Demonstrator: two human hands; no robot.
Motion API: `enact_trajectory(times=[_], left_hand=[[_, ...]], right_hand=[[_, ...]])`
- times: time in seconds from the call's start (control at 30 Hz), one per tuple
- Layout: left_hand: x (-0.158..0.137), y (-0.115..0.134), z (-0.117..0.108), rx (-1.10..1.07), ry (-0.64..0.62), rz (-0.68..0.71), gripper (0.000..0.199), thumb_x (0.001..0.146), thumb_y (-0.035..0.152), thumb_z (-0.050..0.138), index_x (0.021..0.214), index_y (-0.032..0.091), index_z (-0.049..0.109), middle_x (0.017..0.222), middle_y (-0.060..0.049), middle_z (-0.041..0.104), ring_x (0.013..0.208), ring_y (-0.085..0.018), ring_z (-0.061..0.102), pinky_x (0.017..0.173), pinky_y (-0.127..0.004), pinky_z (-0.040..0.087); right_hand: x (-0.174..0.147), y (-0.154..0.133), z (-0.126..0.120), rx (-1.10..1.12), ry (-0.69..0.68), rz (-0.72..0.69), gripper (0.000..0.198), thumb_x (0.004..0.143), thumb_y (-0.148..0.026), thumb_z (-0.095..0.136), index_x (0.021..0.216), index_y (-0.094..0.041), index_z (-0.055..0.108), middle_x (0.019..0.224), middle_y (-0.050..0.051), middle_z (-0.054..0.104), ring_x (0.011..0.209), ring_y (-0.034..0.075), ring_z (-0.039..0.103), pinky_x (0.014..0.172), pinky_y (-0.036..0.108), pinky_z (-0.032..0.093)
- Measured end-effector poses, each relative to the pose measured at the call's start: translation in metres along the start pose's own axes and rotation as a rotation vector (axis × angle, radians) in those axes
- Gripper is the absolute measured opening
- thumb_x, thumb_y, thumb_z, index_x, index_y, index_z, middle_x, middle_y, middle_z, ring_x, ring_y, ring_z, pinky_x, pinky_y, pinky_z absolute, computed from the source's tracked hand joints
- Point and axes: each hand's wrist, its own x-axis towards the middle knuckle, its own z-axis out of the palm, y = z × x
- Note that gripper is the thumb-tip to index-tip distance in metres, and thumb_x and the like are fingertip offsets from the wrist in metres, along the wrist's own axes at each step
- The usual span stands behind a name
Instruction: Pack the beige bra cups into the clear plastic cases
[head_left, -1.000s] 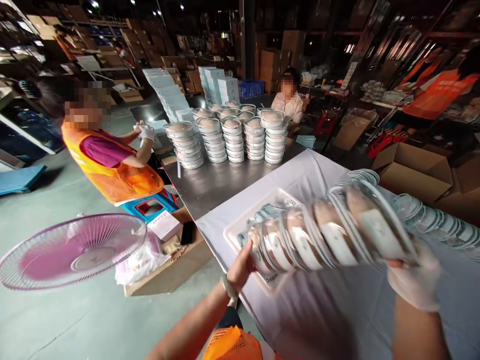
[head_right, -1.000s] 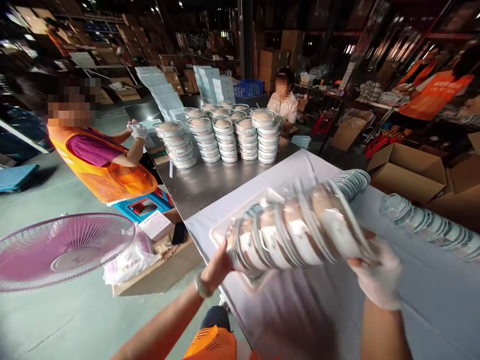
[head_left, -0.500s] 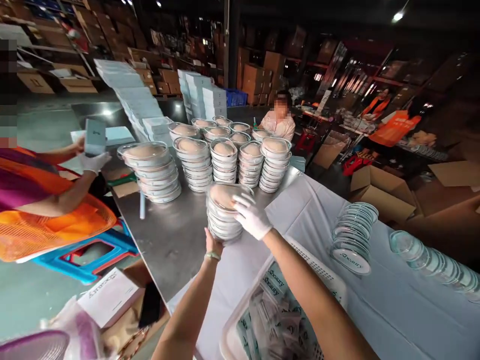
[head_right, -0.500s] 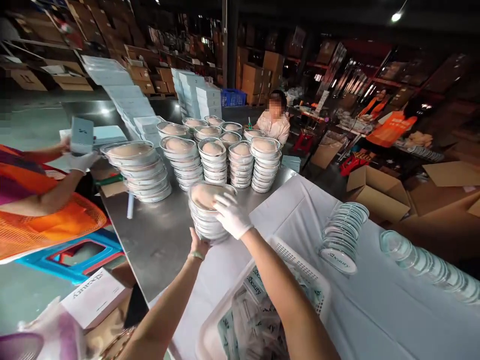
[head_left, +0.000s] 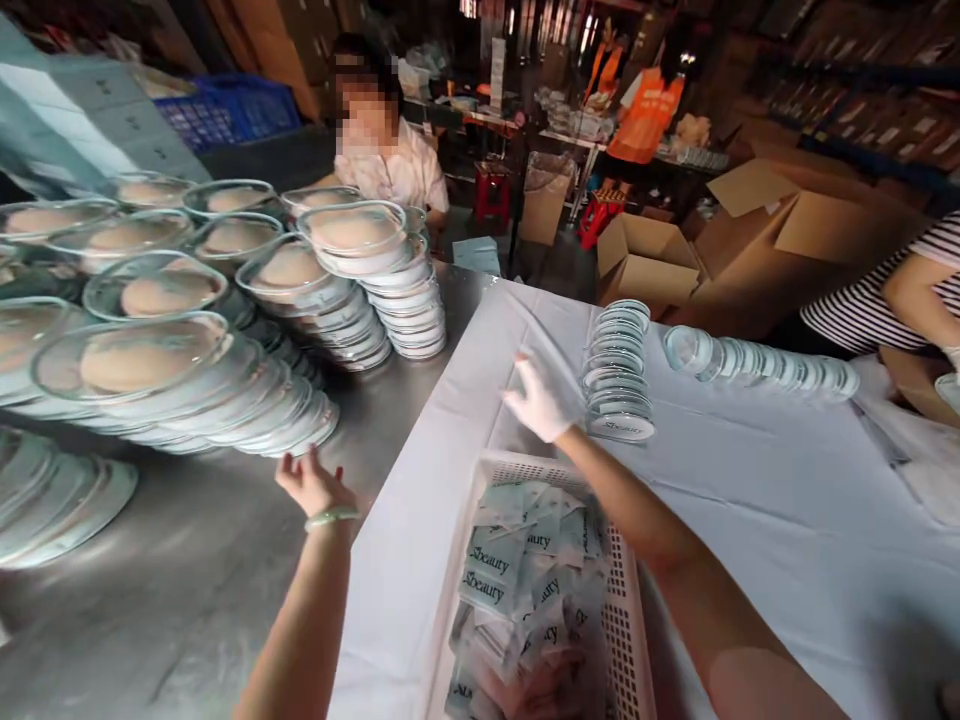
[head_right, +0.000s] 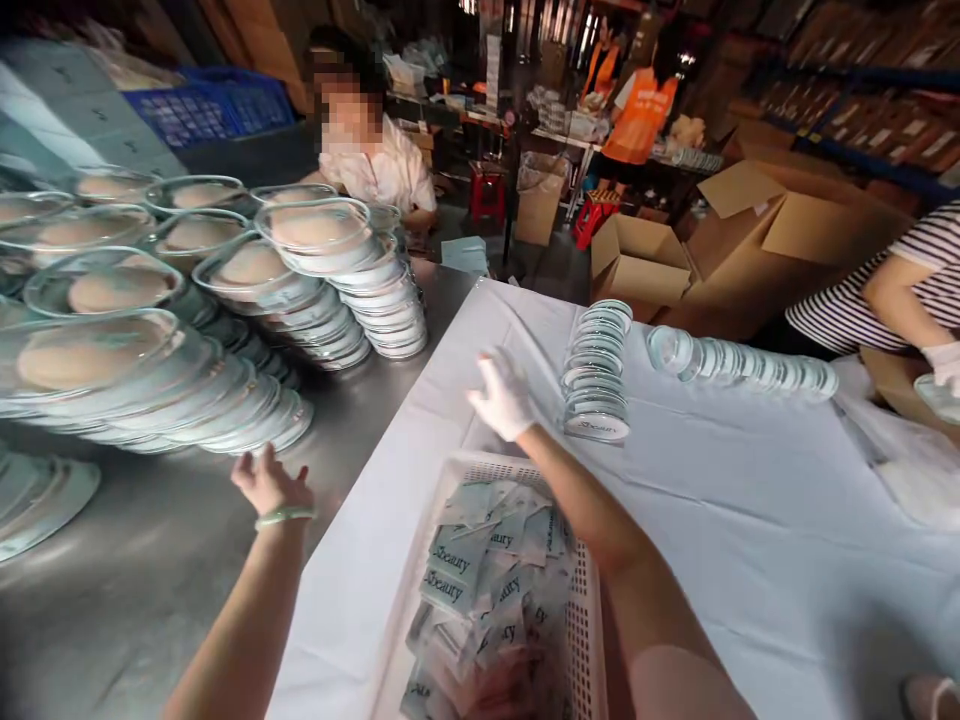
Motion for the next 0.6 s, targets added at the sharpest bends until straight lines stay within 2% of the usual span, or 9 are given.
enact_trajectory(times=[0.03,0.07,0.1,0.17,0.23,0.33,0.4,0.5,0.6], left_hand=[[-0.027,-0.004,0.016,-0.012,-0.018,-0.015,0.066,0.087,0.058,0.063,0.14,0.025,0.041,0.148,-0.014,0.051,0.139,-0.036,0.051,0.104,-0.058,0.052],[-0.057,-0.005,0.036,0.002,-0.113,0.045,0.066,0.083,0.054,0.07,0.138,0.025,0.046,0.149,-0.014,0.051,0.14,-0.035,0.052,0.109,-0.056,0.049],[-0.088,-0.004,0.058,0.031,-0.268,0.141,0.066,0.081,0.052,0.073,0.137,0.026,0.049,0.15,-0.014,0.052,0.14,-0.035,0.052,0.113,-0.055,0.047],[-0.153,0.003,0.109,0.135,-0.658,0.359,0.077,0.077,0.052,0.08,0.143,0.027,0.049,0.157,-0.016,0.047,0.146,-0.038,0.047,0.117,-0.057,0.043],[-0.218,0.015,0.165,0.309,-1.03,0.547,0.102,0.069,0.054,0.087,0.156,0.026,0.041,0.168,-0.019,0.033,0.155,-0.043,0.032,0.122,-0.062,0.035],[-0.301,0.026,0.246,0.699,-1.41,0.674,0.126,0.061,0.058,0.093,0.165,0.034,0.026,0.177,-0.014,0.0,0.158,-0.055,-0.002,0.118,-0.081,0.02],[-0.335,0.021,0.292,0.906,-1.512,0.738,0.133,0.06,0.06,0.093,0.167,0.038,0.017,0.176,-0.011,-0.014,0.154,-0.06,-0.016,0.109,-0.091,0.013],[-0.347,0.002,0.337,1.047,-1.561,0.793,0.142,0.058,0.062,0.094,0.168,0.036,0.009,0.174,-0.012,-0.024,0.147,-0.064,-0.027,0.102,-0.096,0.01],[-0.336,-0.017,0.358,1.028,-1.595,0.815,0.135,0.063,0.06,0.092,0.168,0.037,0.01,0.172,-0.009,-0.03,0.146,-0.064,-0.028,0.105,-0.094,0.012]], right_hand=[[-0.02,0.052,-0.015,-0.009,0.075,0.177,0.062,0.086,-0.03,0.073,0.143,-0.011,0.054,0.152,0.019,0.052,0.145,0.029,0.046,0.123,0.045,0.038],[-0.04,0.101,-0.029,-0.025,0.153,0.351,0.066,0.084,-0.032,0.072,0.143,-0.011,0.052,0.15,0.021,0.054,0.142,0.029,0.049,0.122,0.044,0.039],[-0.057,0.146,-0.043,-0.054,0.208,0.516,0.068,0.082,-0.035,0.072,0.142,-0.011,0.052,0.148,0.021,0.055,0.141,0.03,0.051,0.121,0.044,0.04],[-0.084,0.219,-0.068,-0.091,0.253,0.66,0.071,0.081,-0.038,0.07,0.144,-0.01,0.05,0.146,0.025,0.054,0.139,0.035,0.052,0.115,0.049,0.045],[-0.093,0.27,-0.087,-0.127,0.255,0.713,0.073,0.081,-0.042,0.071,0.145,-0.013,0.05,0.143,0.024,0.055,0.136,0.036,0.053,0.109,0.049,0.048],[-0.068,0.316,-0.101,-0.149,0.122,0.678,0.068,0.085,-0.048,0.07,0.144,-0.017,0.056,0.142,0.02,0.058,0.134,0.034,0.054,0.11,0.046,0.047],[-0.031,0.338,-0.099,-0.147,0.005,0.583,0.065,0.091,-0.053,0.063,0.144,-0.016,0.057,0.147,0.02,0.054,0.14,0.035,0.048,0.114,0.05,0.041],[0.032,0.365,-0.081,-0.111,-0.067,0.472,0.072,0.093,-0.058,0.062,0.15,-0.015,0.052,0.157,0.02,0.044,0.148,0.036,0.038,0.12,0.057,0.034],[0.081,0.384,-0.063,-0.085,-0.117,0.47,0.087,0.088,-0.061,0.071,0.155,-0.012,0.047,0.164,0.019,0.034,0.152,0.04,0.026,0.124,0.064,0.023]])
